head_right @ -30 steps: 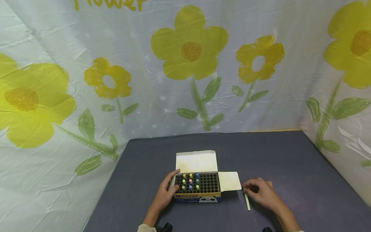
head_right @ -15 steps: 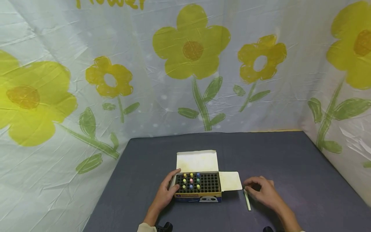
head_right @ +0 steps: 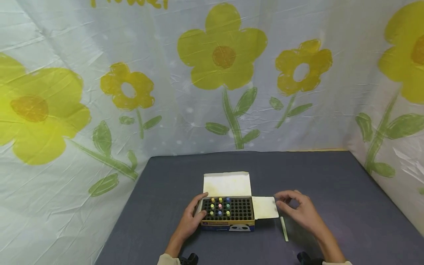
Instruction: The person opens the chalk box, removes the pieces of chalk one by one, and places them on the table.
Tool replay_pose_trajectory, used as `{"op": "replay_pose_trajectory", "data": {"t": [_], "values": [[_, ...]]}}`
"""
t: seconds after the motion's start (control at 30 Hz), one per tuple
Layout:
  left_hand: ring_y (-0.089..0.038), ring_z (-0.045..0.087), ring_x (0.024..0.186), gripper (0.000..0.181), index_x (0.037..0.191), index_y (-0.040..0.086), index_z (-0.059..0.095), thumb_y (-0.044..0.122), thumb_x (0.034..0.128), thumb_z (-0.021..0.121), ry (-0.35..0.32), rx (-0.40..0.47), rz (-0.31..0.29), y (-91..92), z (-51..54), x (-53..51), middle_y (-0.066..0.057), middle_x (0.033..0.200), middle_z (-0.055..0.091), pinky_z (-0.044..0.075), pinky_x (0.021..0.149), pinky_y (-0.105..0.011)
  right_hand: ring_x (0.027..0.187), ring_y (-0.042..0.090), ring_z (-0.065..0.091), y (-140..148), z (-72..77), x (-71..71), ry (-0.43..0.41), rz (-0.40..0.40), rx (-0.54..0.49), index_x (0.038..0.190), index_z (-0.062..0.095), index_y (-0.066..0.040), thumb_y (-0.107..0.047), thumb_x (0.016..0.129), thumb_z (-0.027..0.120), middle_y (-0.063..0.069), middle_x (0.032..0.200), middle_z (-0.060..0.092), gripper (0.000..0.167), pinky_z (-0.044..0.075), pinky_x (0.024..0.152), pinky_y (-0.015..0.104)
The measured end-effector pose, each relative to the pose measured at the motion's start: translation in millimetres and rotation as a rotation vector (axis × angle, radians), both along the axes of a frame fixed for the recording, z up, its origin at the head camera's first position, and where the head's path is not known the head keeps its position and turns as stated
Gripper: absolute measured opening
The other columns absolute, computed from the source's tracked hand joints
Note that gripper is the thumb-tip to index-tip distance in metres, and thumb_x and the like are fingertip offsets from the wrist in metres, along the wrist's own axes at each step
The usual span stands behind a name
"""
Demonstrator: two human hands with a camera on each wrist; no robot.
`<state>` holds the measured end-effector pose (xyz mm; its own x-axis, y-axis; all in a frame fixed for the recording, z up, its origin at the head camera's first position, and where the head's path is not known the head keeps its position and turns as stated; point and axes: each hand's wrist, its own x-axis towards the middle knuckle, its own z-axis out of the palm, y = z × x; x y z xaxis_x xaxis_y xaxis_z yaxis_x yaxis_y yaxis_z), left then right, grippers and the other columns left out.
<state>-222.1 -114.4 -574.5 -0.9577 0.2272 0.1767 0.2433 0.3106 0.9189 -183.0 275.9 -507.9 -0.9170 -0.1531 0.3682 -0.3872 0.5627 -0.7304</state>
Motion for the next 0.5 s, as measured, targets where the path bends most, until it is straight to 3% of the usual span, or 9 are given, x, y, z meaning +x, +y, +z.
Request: {"op": "replay_pose_trajectory", "data": {"t": [0.23,0.5], "values": [[-0.026,0.050,0.120,0.061,0.146,0.035,0.051,0.006,0.0930,0.059,-0.002,0.015,-0.008,-0.1,1.8,0.1,-0.002,0.156,0.047,0.044,0.083,-0.033,0.086,0.007,0.054,-31,5.7,-3.2,0.086,0.066,-0.043,0.111,0.075,-0.015,-0.005,0.088,0.076,-0.003,0.100,0.069,0.024,0.045,0.077,0.032],[-0.026,0.051,0.118,0.061,0.147,0.036,0.050,0.008,0.0932,0.058,-0.016,-0.001,0.002,1.5,3.9,1.5,-0.003,0.155,0.047,0.045,0.083,-0.035,0.084,0.012,0.053,-60,-0.1,-6.4,0.160,0.107,-0.047,0.105,0.076,-0.012,-0.004,0.084,0.079,-0.007,0.095,0.069,0.023,0.026,0.084,0.032]]}}
